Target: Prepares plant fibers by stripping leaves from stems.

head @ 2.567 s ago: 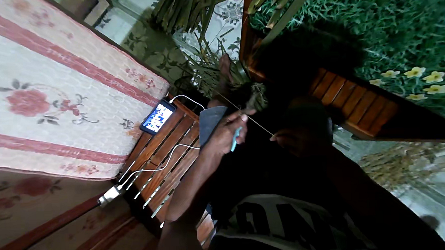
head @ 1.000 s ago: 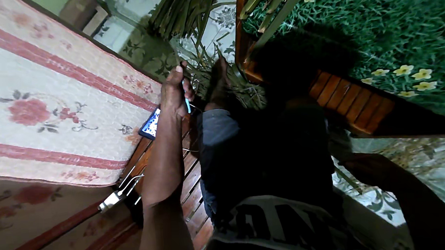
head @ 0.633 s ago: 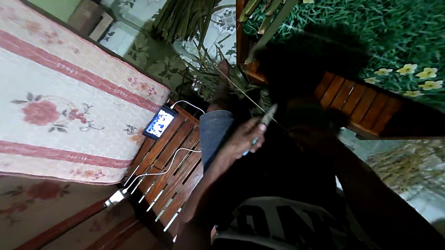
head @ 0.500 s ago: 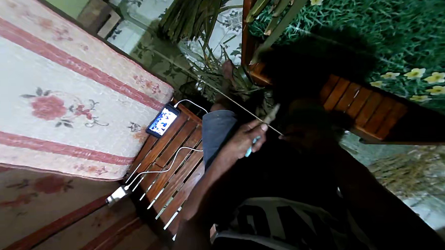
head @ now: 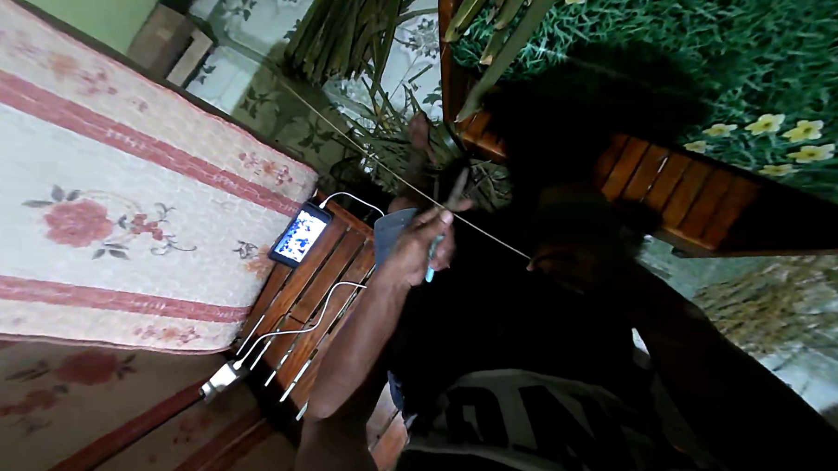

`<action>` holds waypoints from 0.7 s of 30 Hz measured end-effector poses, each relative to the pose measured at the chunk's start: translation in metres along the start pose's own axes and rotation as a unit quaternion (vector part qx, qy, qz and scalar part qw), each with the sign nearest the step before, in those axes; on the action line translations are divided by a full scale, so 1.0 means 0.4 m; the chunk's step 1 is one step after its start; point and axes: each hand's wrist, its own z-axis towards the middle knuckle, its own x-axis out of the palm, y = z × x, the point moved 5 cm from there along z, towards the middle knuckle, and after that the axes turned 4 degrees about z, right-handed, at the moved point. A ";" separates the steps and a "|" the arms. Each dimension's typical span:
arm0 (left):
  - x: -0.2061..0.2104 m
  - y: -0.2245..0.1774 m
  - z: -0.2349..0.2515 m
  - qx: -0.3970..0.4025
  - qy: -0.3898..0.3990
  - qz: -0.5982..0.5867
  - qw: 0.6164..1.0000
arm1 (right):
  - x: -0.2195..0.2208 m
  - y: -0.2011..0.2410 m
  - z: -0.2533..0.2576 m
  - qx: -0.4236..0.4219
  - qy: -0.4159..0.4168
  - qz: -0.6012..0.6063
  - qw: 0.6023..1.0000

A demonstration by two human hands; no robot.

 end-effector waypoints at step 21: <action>-0.311 -0.299 -0.073 0.191 -0.189 -0.057 0.962 | -0.165 -0.243 -0.199 0.090 -0.039 0.088 0.991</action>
